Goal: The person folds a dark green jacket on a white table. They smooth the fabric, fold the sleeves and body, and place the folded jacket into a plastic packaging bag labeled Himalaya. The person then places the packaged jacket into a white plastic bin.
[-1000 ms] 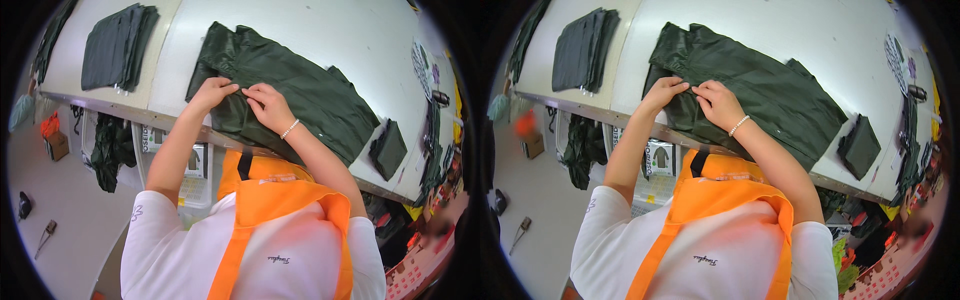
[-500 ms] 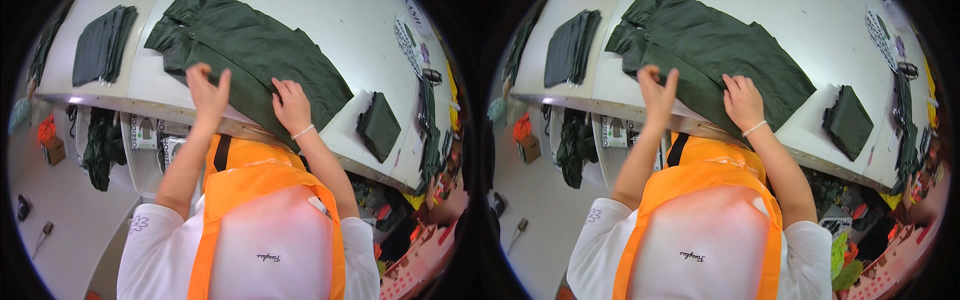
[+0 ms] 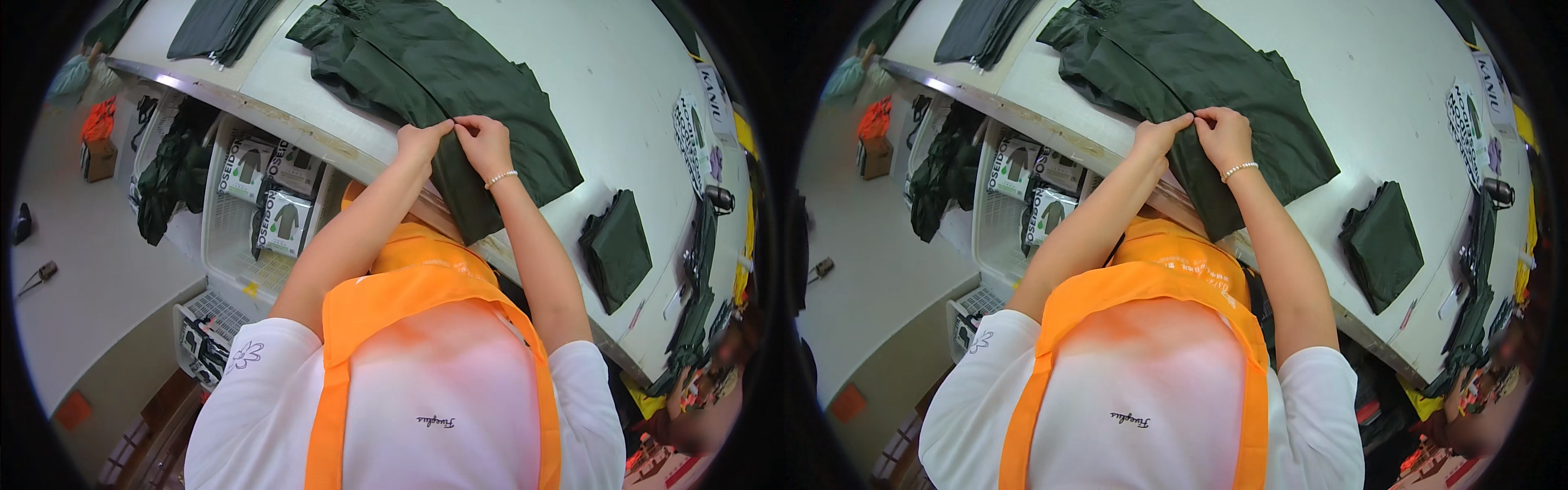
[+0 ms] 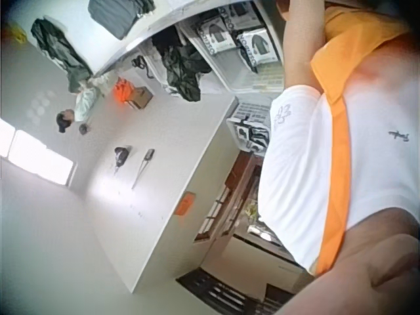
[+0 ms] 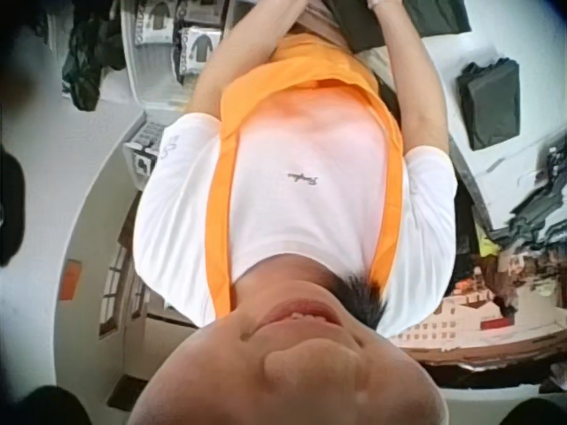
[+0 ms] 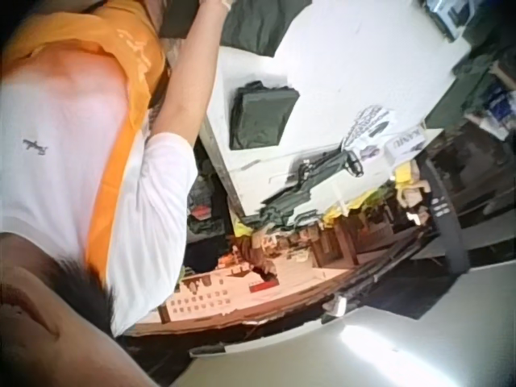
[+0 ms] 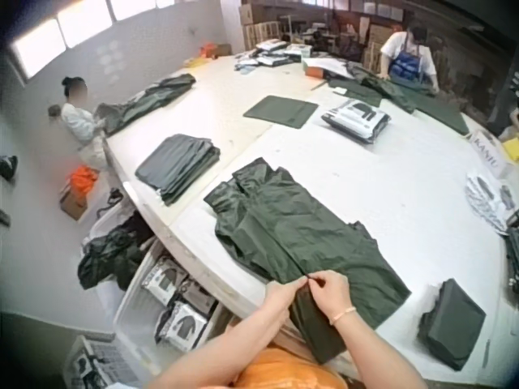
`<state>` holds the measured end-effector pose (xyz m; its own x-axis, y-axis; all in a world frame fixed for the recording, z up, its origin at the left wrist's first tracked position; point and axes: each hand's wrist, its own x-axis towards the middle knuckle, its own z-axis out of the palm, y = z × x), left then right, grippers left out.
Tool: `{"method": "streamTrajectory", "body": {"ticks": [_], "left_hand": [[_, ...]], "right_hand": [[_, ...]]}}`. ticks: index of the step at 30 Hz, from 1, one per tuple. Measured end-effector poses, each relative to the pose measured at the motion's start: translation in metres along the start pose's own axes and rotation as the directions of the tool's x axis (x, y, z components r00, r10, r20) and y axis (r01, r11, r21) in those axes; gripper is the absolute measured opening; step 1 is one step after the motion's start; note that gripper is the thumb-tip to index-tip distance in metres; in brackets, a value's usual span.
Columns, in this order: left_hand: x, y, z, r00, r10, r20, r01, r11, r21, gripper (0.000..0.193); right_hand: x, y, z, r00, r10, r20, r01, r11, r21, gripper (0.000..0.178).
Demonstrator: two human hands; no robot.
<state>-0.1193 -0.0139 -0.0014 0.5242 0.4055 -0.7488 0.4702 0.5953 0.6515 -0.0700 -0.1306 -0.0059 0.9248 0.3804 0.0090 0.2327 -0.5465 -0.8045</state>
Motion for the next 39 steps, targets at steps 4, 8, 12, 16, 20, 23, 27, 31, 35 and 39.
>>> {"method": "streamTrajectory", "body": {"ticks": [4, 8, 12, 16, 20, 23, 27, 31, 35, 39], "left_hand": [[0.002, -0.002, -0.004, 0.999, -0.008, 0.035, 0.009, 0.998, -0.055, 0.030], [0.006, -0.007, -0.003, 1.000, 0.021, 0.017, -0.020, 0.998, -0.061, 0.029], [0.006, -0.013, 0.001, 0.999, 0.024, -0.033, -0.027, 0.995, -0.091, 0.030], [0.016, -0.028, 0.002, 0.996, 0.062, -0.058, -0.065, 0.996, -0.058, 0.032], [0.026, -0.029, -0.001, 0.996, 0.055, 0.072, -0.045, 0.990, -0.131, 0.034], [0.026, -0.014, -0.010, 0.983, -0.002, 0.183, 0.037, 0.982, -0.186, 0.044], [-0.005, -0.004, -0.023, 0.961, -0.035, 0.273, 0.073, 0.989, -0.131, 0.048], [-0.053, -0.027, -0.028, 0.974, -0.096, 0.206, 0.092, 0.995, 0.030, 0.045], [-0.071, -0.063, -0.019, 0.920, -0.152, 0.362, -0.015, 0.907, 0.420, 0.052], [-0.068, -0.068, -0.013, 0.941, -0.070, 0.330, -0.089, 0.893, 0.442, 0.043]], "right_hand": [[-0.002, 0.007, 0.003, 0.988, -0.147, -0.048, 0.142, 0.986, -0.085, 0.012], [-0.003, 0.011, 0.007, 0.982, -0.180, -0.064, 0.176, 0.982, -0.065, 0.010], [-0.009, 0.010, 0.011, 0.979, -0.203, -0.020, 0.198, 0.971, -0.130, 0.009], [-0.022, -0.001, 0.011, 0.956, -0.210, 0.205, 0.280, 0.863, -0.421, 0.019], [-0.032, 0.007, -0.007, 0.952, -0.273, 0.142, 0.303, 0.908, -0.289, 0.028], [-0.086, 0.002, -0.050, 0.989, -0.147, 0.028, 0.145, 0.897, -0.417, 0.034], [-0.129, 0.028, -0.062, 0.986, -0.040, -0.163, -0.021, 0.933, -0.358, 0.026], [-0.130, 0.044, -0.057, 0.946, 0.117, -0.302, -0.136, 0.990, -0.042, 0.007], [-0.119, 0.050, -0.077, 0.912, 0.403, -0.074, -0.368, 0.885, 0.284, 0.018], [-0.115, 0.073, -0.083, 0.904, 0.428, 0.013, -0.367, 0.760, 0.536, 0.016]]}}
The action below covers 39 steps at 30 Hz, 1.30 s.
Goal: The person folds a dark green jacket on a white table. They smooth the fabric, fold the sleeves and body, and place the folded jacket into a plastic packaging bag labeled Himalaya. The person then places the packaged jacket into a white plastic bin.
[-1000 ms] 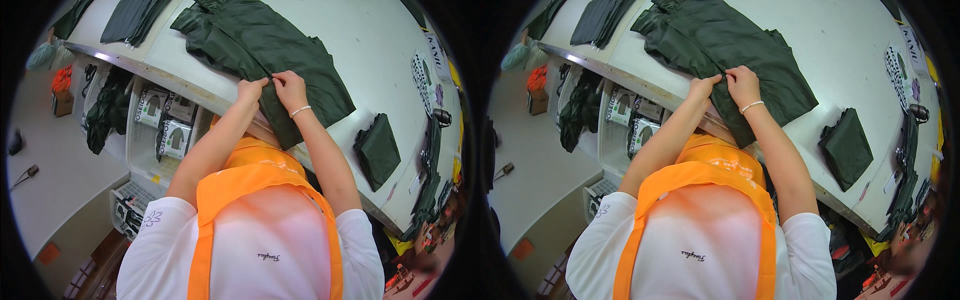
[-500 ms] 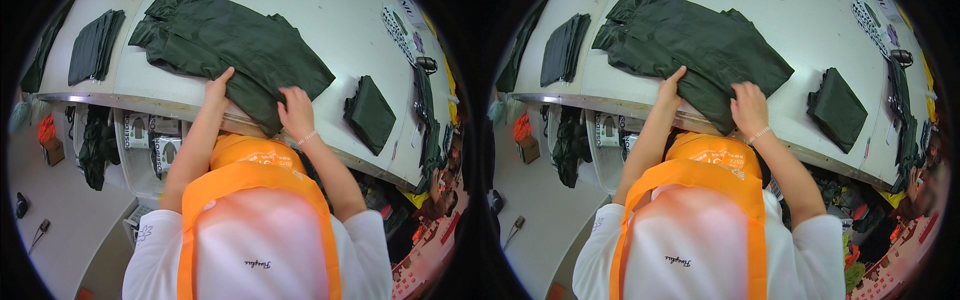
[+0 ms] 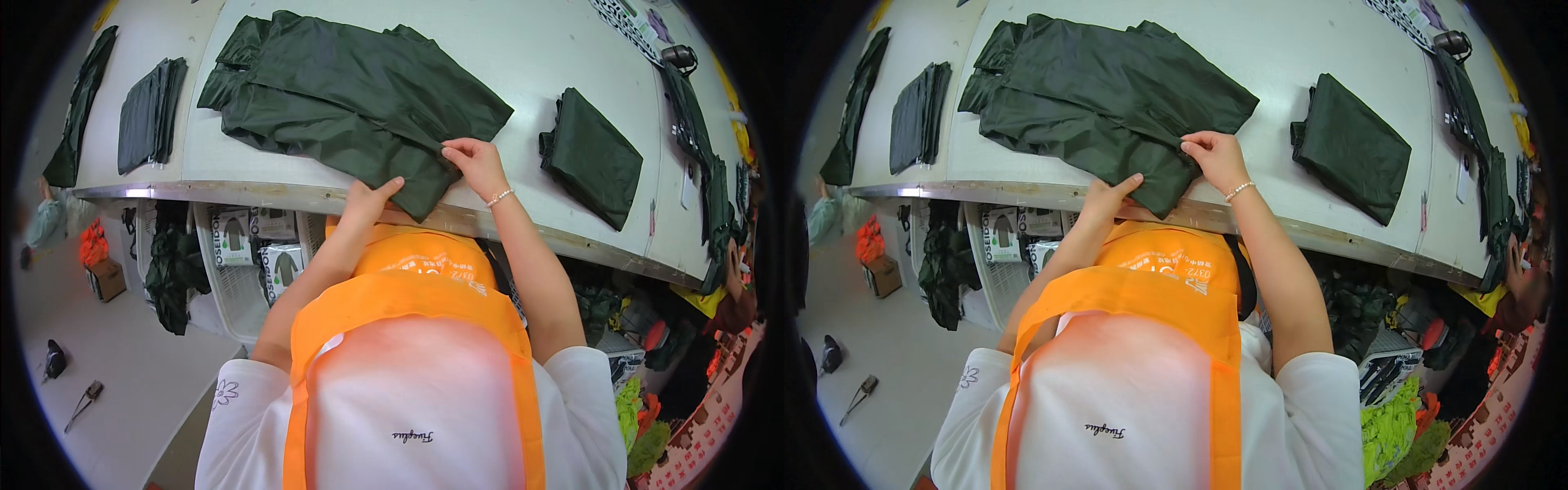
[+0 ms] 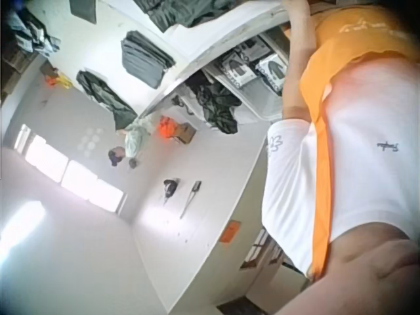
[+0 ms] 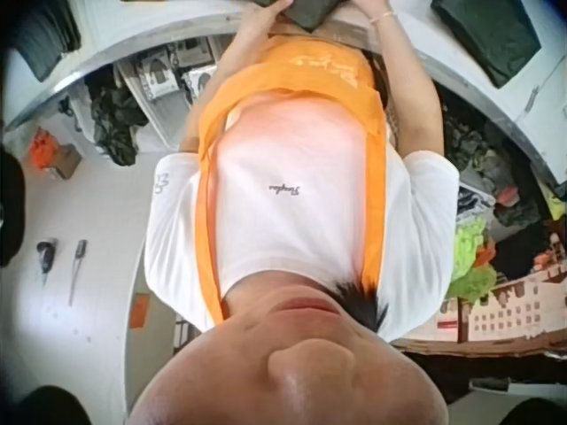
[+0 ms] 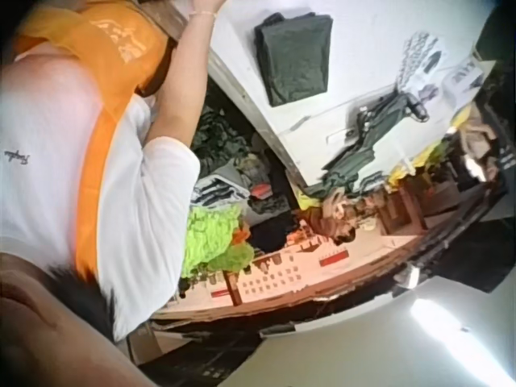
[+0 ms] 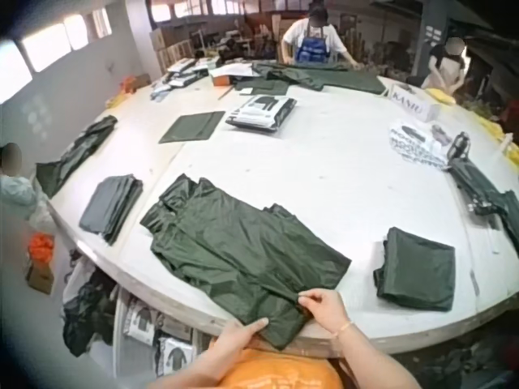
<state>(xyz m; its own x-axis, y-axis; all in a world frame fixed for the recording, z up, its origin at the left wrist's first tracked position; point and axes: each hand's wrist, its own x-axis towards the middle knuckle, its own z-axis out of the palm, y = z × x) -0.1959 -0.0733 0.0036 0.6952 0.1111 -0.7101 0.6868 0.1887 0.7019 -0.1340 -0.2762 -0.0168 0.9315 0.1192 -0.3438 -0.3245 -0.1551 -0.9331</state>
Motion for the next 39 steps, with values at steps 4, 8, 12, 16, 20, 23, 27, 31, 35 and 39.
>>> {"method": "streamTrajectory", "body": {"ticks": [4, 8, 12, 16, 20, 23, 27, 31, 35, 39], "left_hand": [[-0.003, -0.009, 0.007, 0.994, 0.089, -0.065, -0.086, 0.995, 0.042, 0.037], [-0.013, -0.014, 0.019, 0.985, 0.141, -0.100, -0.149, 0.985, -0.083, 0.039], [-0.019, -0.019, 0.036, 0.980, 0.188, -0.066, -0.195, 0.972, -0.128, 0.044], [-0.012, -0.028, 0.056, 0.911, 0.367, -0.190, -0.351, 0.929, 0.114, 0.052], [0.014, -0.051, 0.059, 0.885, 0.411, -0.219, -0.391, 0.911, 0.132, 0.051], [0.014, -0.053, 0.059, 0.878, 0.406, -0.252, -0.368, 0.911, 0.185, 0.050], [0.011, -0.056, 0.065, 0.848, 0.449, -0.280, -0.401, 0.890, 0.216, 0.046], [0.007, -0.050, 0.069, 0.795, 0.538, -0.282, -0.464, 0.837, 0.290, 0.040], [0.008, -0.035, 0.045, 0.867, 0.455, -0.203, -0.399, 0.878, 0.265, 0.035], [-0.007, 0.009, 0.017, 0.980, 0.179, -0.087, -0.183, 0.982, -0.051, 0.034]], "right_hand": [[-0.027, -0.019, 0.005, 0.958, -0.287, 0.008, 0.273, 0.899, -0.343, 0.010], [-0.052, 0.006, -0.006, 0.903, -0.429, -0.014, 0.316, 0.686, -0.656, 0.012], [-0.049, 0.017, -0.003, 0.860, -0.510, -0.018, 0.381, 0.667, -0.640, 0.008], [-0.039, 0.022, -0.006, 0.804, -0.594, -0.004, 0.450, 0.613, -0.649, 0.011], [-0.030, 0.023, -0.011, 0.787, -0.607, 0.107, 0.517, 0.555, -0.652, 0.015], [-0.034, 0.025, -0.012, 0.773, -0.588, 0.236, 0.572, 0.486, -0.661, 0.019], [-0.042, 0.027, -0.016, 0.802, -0.485, 0.348, 0.549, 0.373, -0.748, 0.024], [-0.044, 0.022, -0.005, 0.864, -0.321, 0.388, 0.476, 0.273, -0.836, 0.031], [-0.032, 0.009, -0.027, 0.829, -0.410, 0.380, 0.558, 0.553, -0.620, 0.040], [-0.033, -0.037, -0.041, 0.421, -0.801, 0.425, 0.692, -0.019, -0.721, 0.038]]}}
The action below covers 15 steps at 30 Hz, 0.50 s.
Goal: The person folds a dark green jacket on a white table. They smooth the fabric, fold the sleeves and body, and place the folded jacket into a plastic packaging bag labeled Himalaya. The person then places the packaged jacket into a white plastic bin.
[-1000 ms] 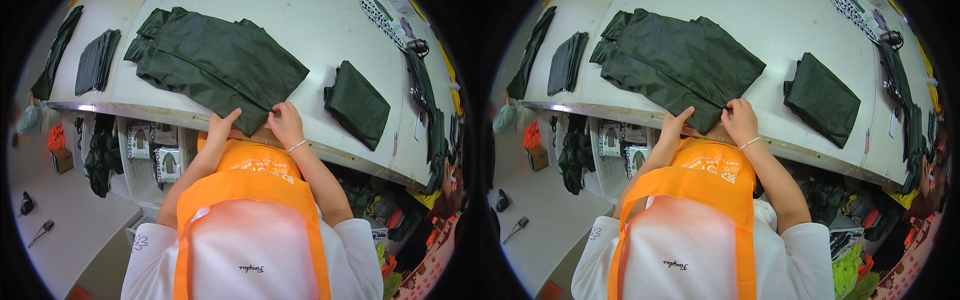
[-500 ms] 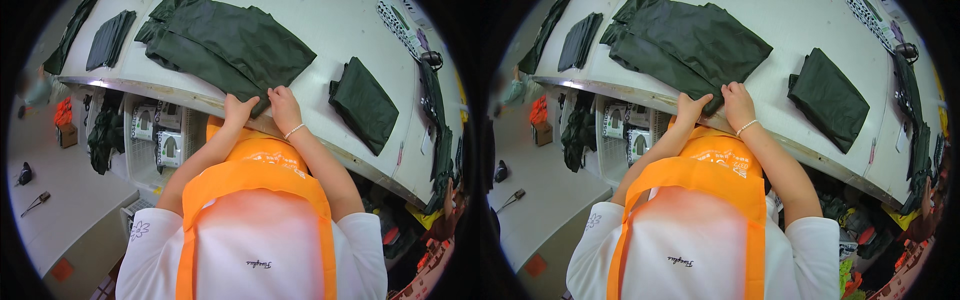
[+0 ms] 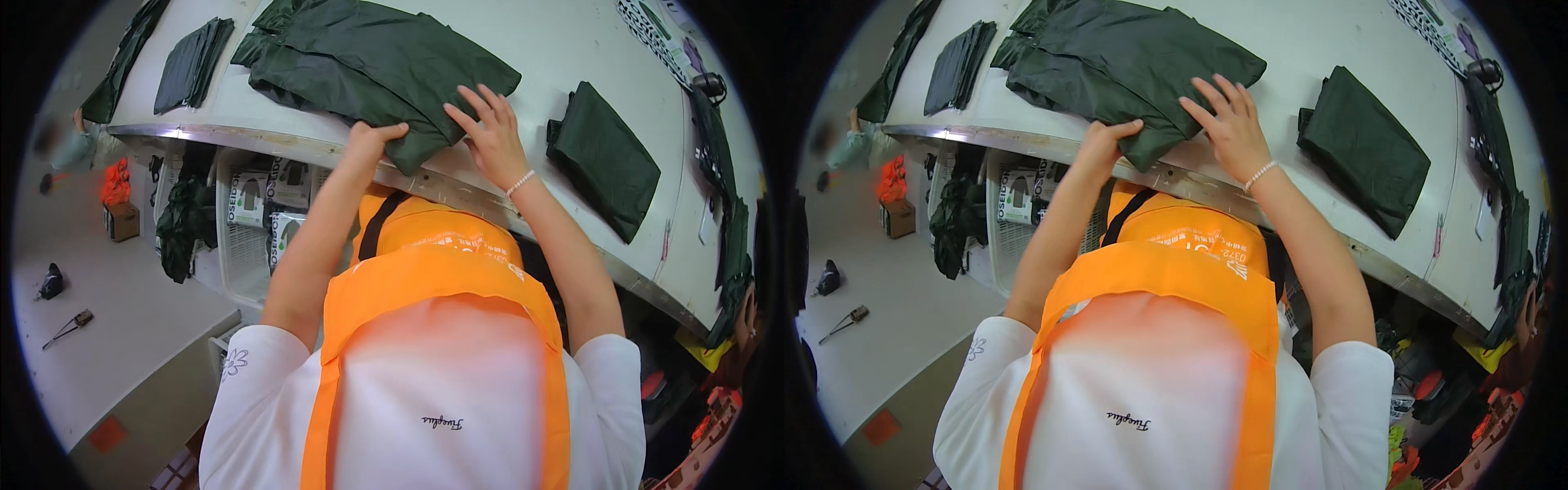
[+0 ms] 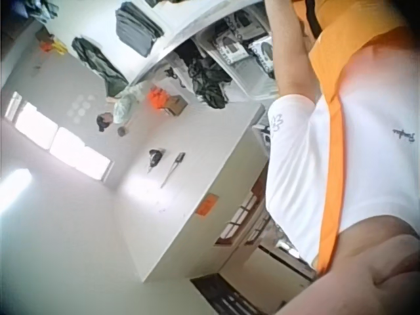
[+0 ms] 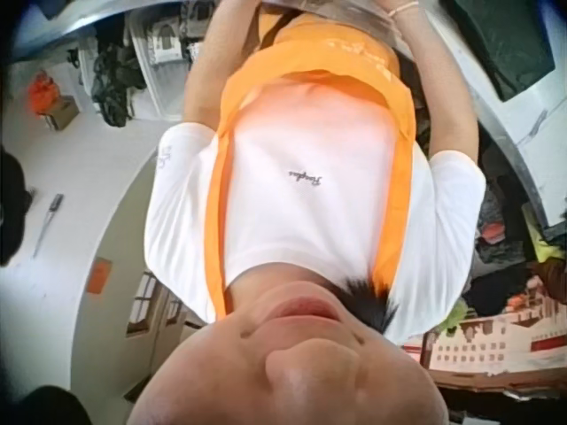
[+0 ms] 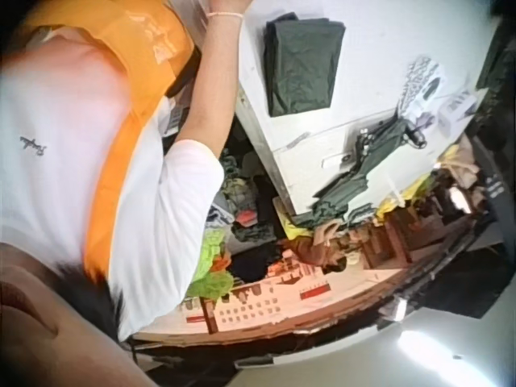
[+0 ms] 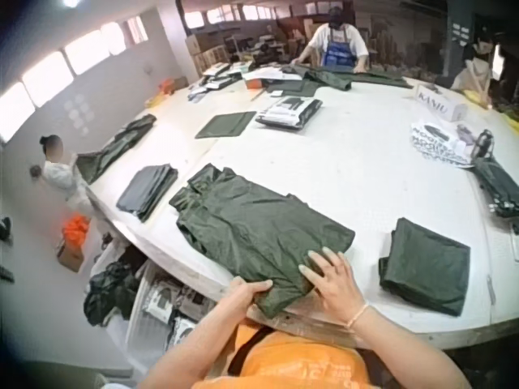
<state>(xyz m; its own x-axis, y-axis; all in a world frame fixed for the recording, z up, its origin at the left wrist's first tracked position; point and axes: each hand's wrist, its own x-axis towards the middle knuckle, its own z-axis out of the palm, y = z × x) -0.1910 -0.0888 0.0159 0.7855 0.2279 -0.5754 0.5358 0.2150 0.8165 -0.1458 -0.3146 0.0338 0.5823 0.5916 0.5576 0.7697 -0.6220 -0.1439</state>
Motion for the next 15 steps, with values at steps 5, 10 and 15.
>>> {"method": "streamTrajectory", "body": {"ticks": [5, 10, 15], "left_hand": [[-0.010, 0.049, -0.012, 0.958, -0.197, 0.207, 0.258, 0.906, -0.335, 0.032], [0.015, 0.087, -0.034, 0.961, -0.126, 0.248, 0.215, 0.900, -0.379, 0.036], [-0.002, 0.085, -0.012, 0.881, 0.469, -0.062, -0.468, 0.883, 0.028, 0.054]], "right_hand": [[0.048, 0.041, 0.030, 0.935, -0.139, 0.326, -0.003, 0.917, 0.398, 0.034], [0.130, 0.051, 0.018, 0.740, -0.104, 0.664, -0.339, 0.795, 0.502, 0.024], [0.166, 0.068, 0.013, 0.678, -0.102, 0.728, -0.357, 0.820, 0.447, 0.030]]}}
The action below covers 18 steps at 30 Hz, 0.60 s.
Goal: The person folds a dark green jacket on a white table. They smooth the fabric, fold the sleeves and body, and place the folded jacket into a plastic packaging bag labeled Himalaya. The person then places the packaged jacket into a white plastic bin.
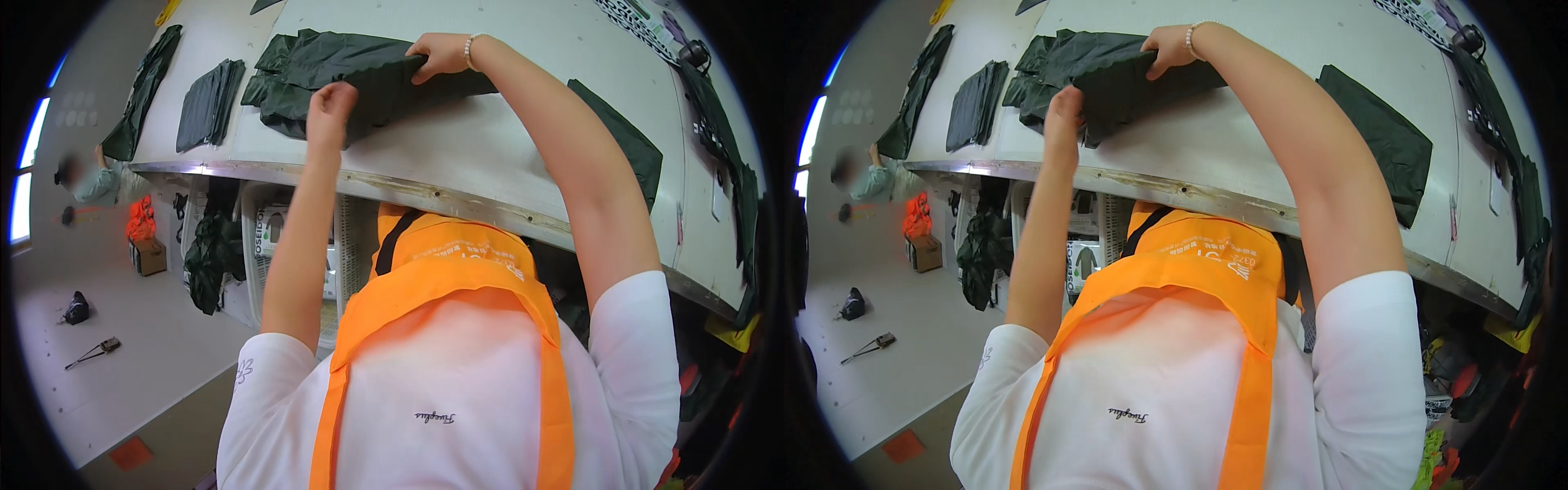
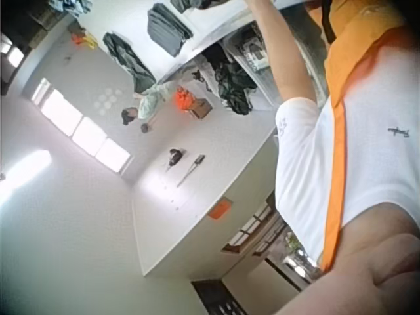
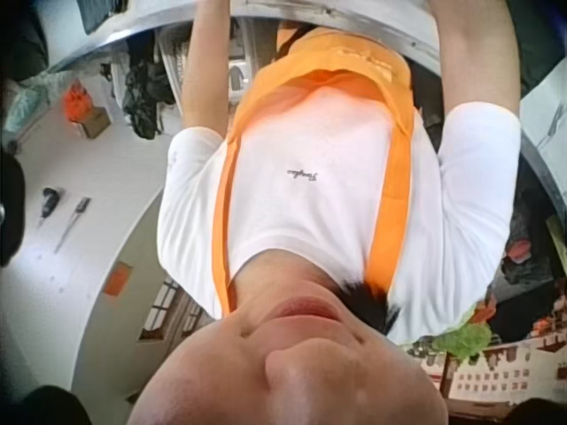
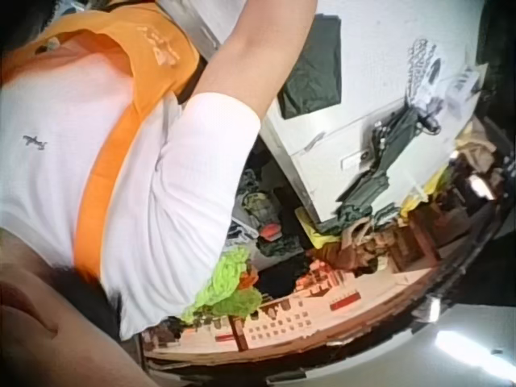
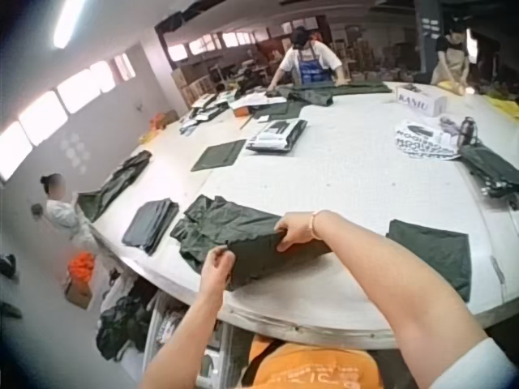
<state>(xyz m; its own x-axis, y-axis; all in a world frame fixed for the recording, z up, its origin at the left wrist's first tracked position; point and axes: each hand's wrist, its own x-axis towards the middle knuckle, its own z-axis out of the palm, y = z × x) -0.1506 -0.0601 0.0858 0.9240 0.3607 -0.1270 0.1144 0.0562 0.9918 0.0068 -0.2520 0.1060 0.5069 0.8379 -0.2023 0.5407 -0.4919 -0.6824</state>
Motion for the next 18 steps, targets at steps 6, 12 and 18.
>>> {"method": "streamTrajectory", "body": {"ticks": [6, 12, 18], "left_hand": [[0.024, -0.027, 0.005, 0.981, 0.161, 0.109, -0.194, 0.823, 0.533, 0.042], [0.066, -0.016, 0.034, 0.985, -0.138, 0.106, 0.127, 0.987, 0.097, 0.034], [0.071, 0.014, 0.082, 0.855, -0.455, 0.249, 0.516, 0.792, -0.326, 0.037]], "right_hand": [[0.015, -0.003, -0.011, 0.997, 0.029, -0.070, -0.034, 0.997, -0.066, 0.034], [-0.015, 0.021, 0.056, 0.141, -0.221, -0.965, -0.089, 0.968, -0.235, 0.057], [-0.040, 0.049, 0.172, 0.653, 0.728, -0.210, 0.235, 0.068, 0.970, 0.065]]}}
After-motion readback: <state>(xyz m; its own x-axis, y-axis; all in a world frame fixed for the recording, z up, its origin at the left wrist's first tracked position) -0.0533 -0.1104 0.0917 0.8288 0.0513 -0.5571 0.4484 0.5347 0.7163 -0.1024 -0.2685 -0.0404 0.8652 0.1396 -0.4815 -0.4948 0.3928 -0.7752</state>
